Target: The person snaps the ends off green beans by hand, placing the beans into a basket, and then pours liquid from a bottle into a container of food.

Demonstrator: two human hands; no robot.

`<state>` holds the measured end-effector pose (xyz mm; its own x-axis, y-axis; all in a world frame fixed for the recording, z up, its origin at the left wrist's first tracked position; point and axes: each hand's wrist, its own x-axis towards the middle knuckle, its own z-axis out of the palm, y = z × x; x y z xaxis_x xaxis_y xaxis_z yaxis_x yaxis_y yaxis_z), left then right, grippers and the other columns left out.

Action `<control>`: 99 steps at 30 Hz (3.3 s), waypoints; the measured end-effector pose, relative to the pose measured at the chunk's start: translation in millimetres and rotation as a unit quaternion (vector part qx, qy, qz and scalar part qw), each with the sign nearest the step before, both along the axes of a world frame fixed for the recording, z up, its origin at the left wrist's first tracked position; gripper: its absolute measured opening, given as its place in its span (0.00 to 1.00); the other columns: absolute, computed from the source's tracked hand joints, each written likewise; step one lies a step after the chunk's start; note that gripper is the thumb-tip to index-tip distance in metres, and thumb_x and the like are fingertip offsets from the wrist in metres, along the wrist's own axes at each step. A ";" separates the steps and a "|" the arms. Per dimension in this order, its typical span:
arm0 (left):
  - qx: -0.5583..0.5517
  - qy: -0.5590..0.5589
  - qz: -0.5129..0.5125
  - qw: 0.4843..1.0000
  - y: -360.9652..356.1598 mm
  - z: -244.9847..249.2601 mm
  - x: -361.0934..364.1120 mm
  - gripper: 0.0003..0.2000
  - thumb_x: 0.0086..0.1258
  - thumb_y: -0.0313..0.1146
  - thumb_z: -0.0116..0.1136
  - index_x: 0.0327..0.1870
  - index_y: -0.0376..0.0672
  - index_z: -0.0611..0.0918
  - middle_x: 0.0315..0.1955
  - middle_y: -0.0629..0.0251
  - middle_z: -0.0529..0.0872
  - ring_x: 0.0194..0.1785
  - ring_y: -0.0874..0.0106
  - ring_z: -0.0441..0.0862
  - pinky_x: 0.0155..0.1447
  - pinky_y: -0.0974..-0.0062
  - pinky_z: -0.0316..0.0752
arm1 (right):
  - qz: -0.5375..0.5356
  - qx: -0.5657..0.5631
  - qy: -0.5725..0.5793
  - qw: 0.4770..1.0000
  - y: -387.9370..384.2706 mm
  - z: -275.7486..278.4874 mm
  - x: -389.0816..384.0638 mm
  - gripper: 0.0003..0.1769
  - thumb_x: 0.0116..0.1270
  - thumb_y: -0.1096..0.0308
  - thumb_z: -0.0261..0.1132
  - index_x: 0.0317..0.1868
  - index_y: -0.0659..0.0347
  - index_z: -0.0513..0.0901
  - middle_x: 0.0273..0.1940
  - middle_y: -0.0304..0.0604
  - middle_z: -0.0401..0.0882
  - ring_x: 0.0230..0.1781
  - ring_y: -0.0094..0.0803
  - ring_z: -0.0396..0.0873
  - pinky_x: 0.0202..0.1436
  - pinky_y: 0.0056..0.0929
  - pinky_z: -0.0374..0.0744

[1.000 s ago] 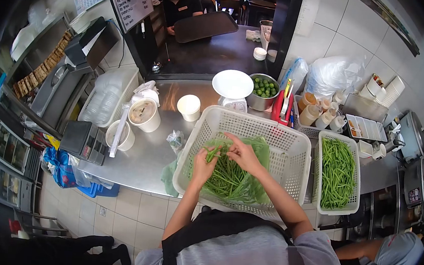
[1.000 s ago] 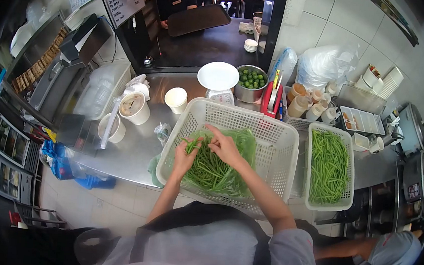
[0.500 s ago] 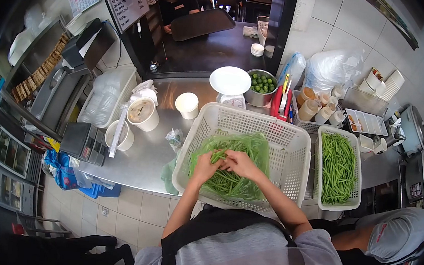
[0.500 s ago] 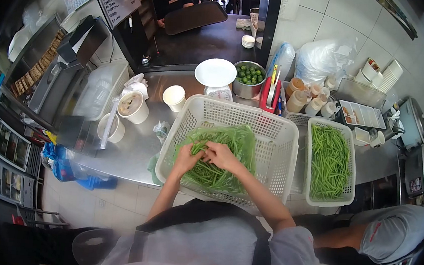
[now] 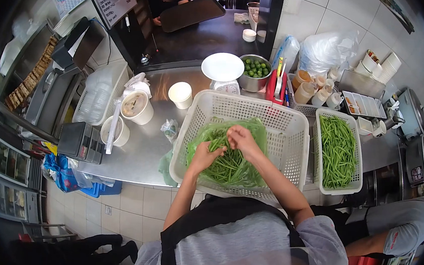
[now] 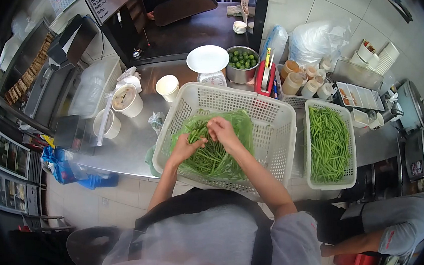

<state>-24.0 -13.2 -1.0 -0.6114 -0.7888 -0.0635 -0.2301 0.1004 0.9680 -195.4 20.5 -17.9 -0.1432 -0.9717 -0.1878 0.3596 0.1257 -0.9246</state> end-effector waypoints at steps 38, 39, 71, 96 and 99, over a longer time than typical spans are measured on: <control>0.443 0.404 0.212 0.772 3.4 10.4 27.4 0.08 0.68 0.39 0.55 0.42 0.48 0.75 0.25 0.74 0.75 0.24 0.82 0.70 0.29 0.84 0.72 | 0.079 -0.056 0.615 0.783 8.4 6.1 0.2 0.06 0.59 0.75 0.58 0.38 0.64 0.78 0.35 0.51 0.80 0.38 0.52 0.78 0.41 0.45 0.75; 0.433 0.381 0.240 0.781 7.4 21.6 23.1 0.08 0.67 0.38 0.56 0.41 0.48 0.75 0.24 0.74 0.74 0.23 0.82 0.69 0.28 0.84 0.70 | 0.079 -0.068 0.582 0.806 5.3 2.6 1.7 0.07 0.58 0.75 0.59 0.38 0.64 0.77 0.35 0.51 0.80 0.39 0.51 0.78 0.42 0.44 0.75; 0.115 0.062 0.018 0.991 20.6 11.5 13.9 0.07 0.66 0.29 0.55 0.38 0.34 0.80 0.24 0.65 0.83 0.20 0.79 0.76 0.24 0.81 0.70 | 0.145 -0.059 0.061 0.986 16.1 45.4 11.1 0.09 0.64 0.67 0.58 0.30 0.64 0.73 0.23 0.40 0.72 0.21 0.27 0.70 0.25 0.26 0.69; 0.381 0.448 0.223 0.778 25.3 1.4 17.5 0.07 0.68 0.29 0.53 0.44 0.40 0.75 0.41 0.58 0.81 0.39 0.75 0.81 0.47 0.80 0.79 | -0.003 -0.055 0.025 0.998 27.6 37.5 15.5 0.08 0.65 0.67 0.59 0.32 0.63 0.78 0.23 0.38 0.74 0.23 0.20 0.71 0.27 0.21 0.69; 0.426 0.471 0.145 0.758 18.5 -18.2 29.9 0.07 0.68 0.31 0.54 0.44 0.43 0.76 0.37 0.64 0.82 0.33 0.81 0.79 0.42 0.84 0.78 | 0.036 -0.028 0.295 0.954 21.8 29.3 2.8 0.08 0.64 0.66 0.59 0.34 0.62 0.78 0.26 0.43 0.77 0.26 0.28 0.76 0.29 0.26 0.72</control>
